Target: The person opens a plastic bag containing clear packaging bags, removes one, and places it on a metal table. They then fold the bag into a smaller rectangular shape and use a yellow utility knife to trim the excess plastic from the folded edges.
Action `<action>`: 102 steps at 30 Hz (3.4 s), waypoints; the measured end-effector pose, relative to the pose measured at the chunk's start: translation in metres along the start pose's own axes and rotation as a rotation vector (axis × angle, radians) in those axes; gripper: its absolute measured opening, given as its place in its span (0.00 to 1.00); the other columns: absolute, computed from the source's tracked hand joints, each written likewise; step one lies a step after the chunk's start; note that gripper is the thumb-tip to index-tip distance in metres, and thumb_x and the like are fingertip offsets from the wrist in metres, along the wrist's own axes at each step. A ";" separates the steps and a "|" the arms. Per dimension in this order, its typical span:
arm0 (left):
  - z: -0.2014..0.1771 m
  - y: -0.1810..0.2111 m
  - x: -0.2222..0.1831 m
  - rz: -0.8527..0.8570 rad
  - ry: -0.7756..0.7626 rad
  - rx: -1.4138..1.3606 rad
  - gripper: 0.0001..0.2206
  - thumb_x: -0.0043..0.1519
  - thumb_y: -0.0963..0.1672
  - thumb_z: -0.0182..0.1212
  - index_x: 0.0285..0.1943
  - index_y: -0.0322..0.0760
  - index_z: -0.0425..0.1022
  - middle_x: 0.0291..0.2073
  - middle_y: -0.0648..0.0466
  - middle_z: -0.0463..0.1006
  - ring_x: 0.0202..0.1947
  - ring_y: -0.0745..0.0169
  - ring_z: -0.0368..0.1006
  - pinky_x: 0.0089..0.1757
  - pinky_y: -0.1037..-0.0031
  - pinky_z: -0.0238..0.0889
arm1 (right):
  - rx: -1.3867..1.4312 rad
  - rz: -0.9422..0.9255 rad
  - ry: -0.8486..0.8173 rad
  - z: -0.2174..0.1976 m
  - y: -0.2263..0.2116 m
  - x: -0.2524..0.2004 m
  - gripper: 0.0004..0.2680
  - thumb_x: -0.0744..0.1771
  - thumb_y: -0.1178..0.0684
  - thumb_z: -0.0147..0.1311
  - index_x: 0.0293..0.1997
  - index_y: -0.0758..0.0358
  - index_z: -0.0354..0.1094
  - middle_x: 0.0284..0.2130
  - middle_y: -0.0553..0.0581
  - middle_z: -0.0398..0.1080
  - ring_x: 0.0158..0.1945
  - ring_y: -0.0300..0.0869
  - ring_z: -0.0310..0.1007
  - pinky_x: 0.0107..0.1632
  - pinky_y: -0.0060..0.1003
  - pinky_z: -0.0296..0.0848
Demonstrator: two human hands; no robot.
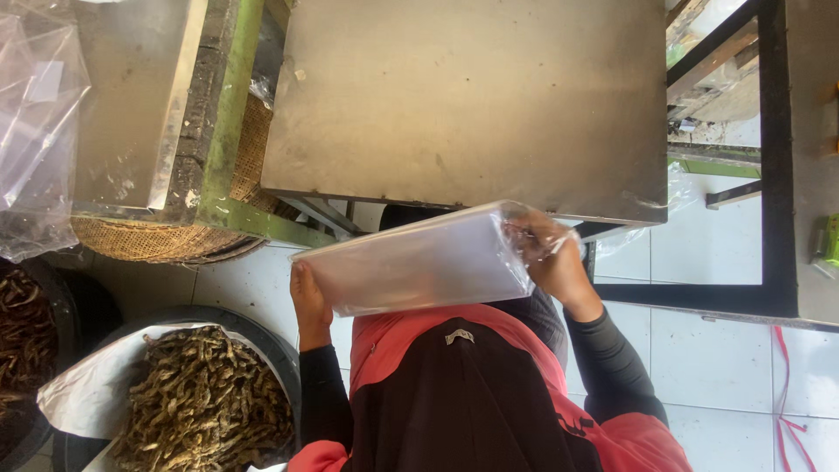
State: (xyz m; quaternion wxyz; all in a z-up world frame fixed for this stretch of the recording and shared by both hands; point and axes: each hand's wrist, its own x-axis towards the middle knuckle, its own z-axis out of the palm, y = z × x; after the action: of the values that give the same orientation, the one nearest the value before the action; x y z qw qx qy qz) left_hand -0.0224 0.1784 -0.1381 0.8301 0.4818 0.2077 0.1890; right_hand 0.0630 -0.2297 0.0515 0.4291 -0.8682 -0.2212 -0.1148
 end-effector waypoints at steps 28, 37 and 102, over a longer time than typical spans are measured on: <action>-0.022 -0.086 0.014 -0.124 -0.128 -0.312 0.24 0.69 0.54 0.55 0.62 0.32 0.69 0.55 0.49 0.75 0.56 0.57 0.70 0.57 0.65 0.66 | -0.304 -0.284 -0.418 -0.047 -0.108 0.047 0.13 0.63 0.64 0.59 0.52 0.66 0.70 0.40 0.65 0.72 0.42 0.58 0.76 0.42 0.50 0.75; -0.015 -0.068 0.017 -0.099 -0.125 -0.304 0.24 0.69 0.54 0.54 0.63 0.31 0.68 0.55 0.47 0.76 0.56 0.54 0.72 0.56 0.63 0.68 | -0.167 -0.347 -0.389 -0.086 -0.111 0.068 0.12 0.64 0.68 0.54 0.52 0.66 0.69 0.49 0.63 0.76 0.46 0.50 0.80 0.46 0.38 0.80; -0.085 0.207 0.015 0.170 -0.108 -0.284 0.37 0.71 0.58 0.48 0.80 0.29 0.54 0.73 0.35 0.62 0.71 0.40 0.64 0.61 0.53 0.66 | 0.867 0.233 0.782 -0.035 0.206 0.107 0.02 0.74 0.63 0.40 0.49 0.65 0.59 0.42 0.63 0.73 0.43 0.47 0.76 0.49 0.43 0.80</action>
State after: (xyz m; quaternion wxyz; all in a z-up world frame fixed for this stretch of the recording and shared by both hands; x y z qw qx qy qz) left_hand -0.0779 0.3434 0.0034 0.8807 0.3852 0.0925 0.2596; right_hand 0.2556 -0.3366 -0.0284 0.8040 -0.5255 0.0232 -0.2774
